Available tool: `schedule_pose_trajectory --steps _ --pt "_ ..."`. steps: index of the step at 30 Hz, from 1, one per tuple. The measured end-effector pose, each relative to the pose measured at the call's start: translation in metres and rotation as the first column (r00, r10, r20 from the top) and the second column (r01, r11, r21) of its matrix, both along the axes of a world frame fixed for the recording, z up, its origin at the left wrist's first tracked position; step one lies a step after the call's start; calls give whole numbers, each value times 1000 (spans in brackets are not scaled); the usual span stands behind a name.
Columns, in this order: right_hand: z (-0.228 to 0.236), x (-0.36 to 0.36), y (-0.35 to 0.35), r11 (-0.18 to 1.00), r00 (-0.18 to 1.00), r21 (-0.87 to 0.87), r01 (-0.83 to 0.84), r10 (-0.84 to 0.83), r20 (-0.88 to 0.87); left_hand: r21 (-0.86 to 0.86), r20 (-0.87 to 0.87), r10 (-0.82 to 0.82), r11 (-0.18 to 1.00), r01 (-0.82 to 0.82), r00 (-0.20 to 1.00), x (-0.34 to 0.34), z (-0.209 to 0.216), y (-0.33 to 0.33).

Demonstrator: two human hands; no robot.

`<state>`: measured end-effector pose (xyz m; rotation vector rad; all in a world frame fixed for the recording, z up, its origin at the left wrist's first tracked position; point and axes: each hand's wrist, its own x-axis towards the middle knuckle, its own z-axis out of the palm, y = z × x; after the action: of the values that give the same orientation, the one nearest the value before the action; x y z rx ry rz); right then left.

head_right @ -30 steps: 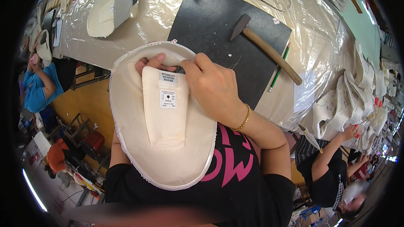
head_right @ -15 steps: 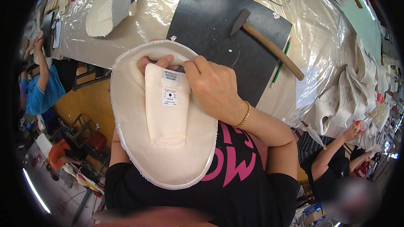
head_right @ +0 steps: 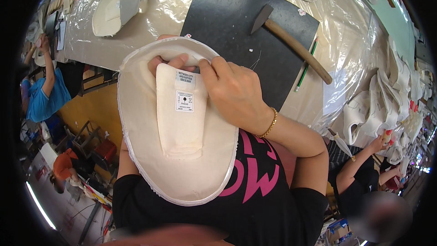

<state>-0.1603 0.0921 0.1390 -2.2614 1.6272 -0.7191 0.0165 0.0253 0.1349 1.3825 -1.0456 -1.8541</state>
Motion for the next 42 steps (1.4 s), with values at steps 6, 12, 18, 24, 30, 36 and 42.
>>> schedule_pose_trajectory --steps 6,12,18,24,30,36,42 --pt "-4 -1 0 1000 1000 -26 14 -14 8 34 -61 28 999 -26 998 -1 0 1" --pt "-5 -2 1 999 1000 -38 9 -8 15 -2 15 -6 1000 6 1000 -2 -4 1" --pt "-5 -2 1 999 1000 -38 6 -6 4 27 13 -9 1000 9 1000 -3 -5 1" --pt "-2 -2 0 999 1000 -39 -2 1 -17 14 71 -15 1000 14 997 -6 2 2" --pt "-2 0 -1 998 999 -56 -12 9 -38 -5 71 -16 1000 17 997 -4 -4 -2" --pt "-4 3 1 997 999 -71 2 -6 -48 -24 31 11 1000 -10 999 -2 -8 1" --pt "-8 6 2 996 999 -92 11 -16 -51 -21 57 -11 1000 12 998 -1 -1 0"
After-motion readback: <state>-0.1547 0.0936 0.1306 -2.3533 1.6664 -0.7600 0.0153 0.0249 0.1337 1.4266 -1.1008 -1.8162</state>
